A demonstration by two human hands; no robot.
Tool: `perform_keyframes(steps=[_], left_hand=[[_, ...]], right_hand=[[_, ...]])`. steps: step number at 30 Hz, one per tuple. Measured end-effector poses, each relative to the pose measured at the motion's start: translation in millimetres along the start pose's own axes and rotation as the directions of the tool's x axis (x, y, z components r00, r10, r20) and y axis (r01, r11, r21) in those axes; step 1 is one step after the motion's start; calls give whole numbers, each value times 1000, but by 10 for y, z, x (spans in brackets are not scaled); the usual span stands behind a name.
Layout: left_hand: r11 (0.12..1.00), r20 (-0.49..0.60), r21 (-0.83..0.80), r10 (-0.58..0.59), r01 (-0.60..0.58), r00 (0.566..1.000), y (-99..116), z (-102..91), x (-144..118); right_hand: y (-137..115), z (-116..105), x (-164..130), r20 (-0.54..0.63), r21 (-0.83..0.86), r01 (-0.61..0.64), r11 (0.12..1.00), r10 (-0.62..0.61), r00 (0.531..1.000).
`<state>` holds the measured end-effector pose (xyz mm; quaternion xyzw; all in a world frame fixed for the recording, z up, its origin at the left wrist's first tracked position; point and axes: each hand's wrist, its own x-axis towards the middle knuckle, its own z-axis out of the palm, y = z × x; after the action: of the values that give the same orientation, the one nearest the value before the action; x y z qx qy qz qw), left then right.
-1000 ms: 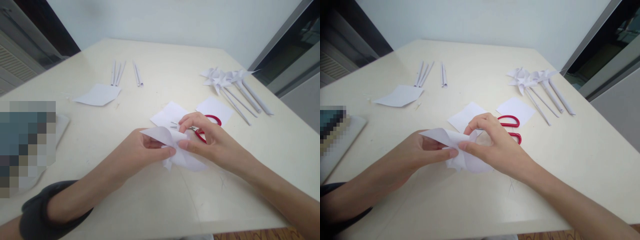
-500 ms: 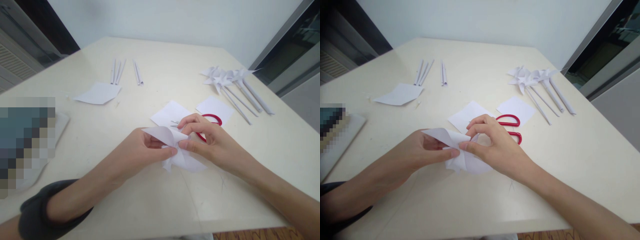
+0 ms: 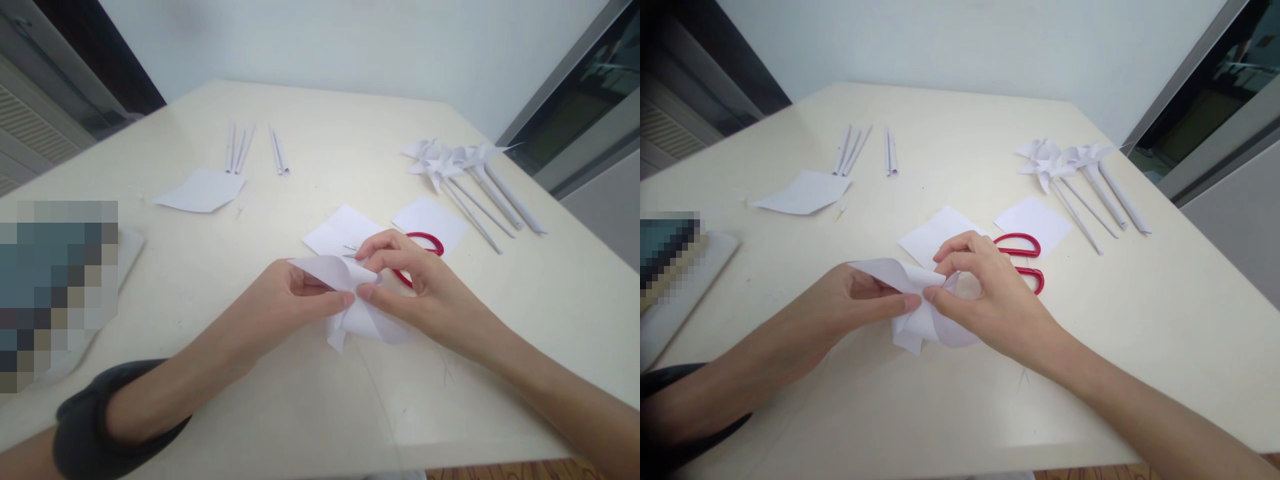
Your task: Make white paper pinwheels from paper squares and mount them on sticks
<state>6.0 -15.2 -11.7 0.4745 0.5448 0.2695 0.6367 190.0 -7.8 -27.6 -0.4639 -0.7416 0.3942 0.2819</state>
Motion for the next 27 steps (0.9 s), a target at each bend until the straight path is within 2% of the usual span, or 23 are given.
perform_keyframes(steps=[7, 10, 14, 17, 19, 23, 25, 27], left_hand=[[1000, 94, -1, 3, -3, 996, -53, -80, 63], [995, 137, -43, 99, -94, 986, -100, -109, 98], [991, 214, -57, 129, -120, 968, -93, -140, 95], [994, 223, -58, 98, -87, 970, -51, -142, 68], [995, 223, -54, 91, -81, 971, -35, -141, 60], [994, 253, 11, 103, -110, 962, -37, -192, 87], [991, 270, 61, 97, -118, 958, -35, -265, 118], [989, 286, 94, 81, -112, 955, -26, -361, 153]], right_hand=[[-22, -13, -16, -1, -61, 18, 998, -18, 1000], [-17, -125, 47, -44, -151, 46, 987, -53, 998], [49, -357, 298, -90, -316, 27, 948, -58, 994], [100, -459, 674, -48, -374, 90, 923, -116, 992], [107, -442, 1031, -2, -379, 138, 915, -150, 989], [28, -192, 1855, 137, -392, 280, 876, -246, 960], [-50, 9, 2195, 280, -372, 381, 846, -289, 915], [-123, 231, 2421, 450, -312, 493, 812, -331, 830]])
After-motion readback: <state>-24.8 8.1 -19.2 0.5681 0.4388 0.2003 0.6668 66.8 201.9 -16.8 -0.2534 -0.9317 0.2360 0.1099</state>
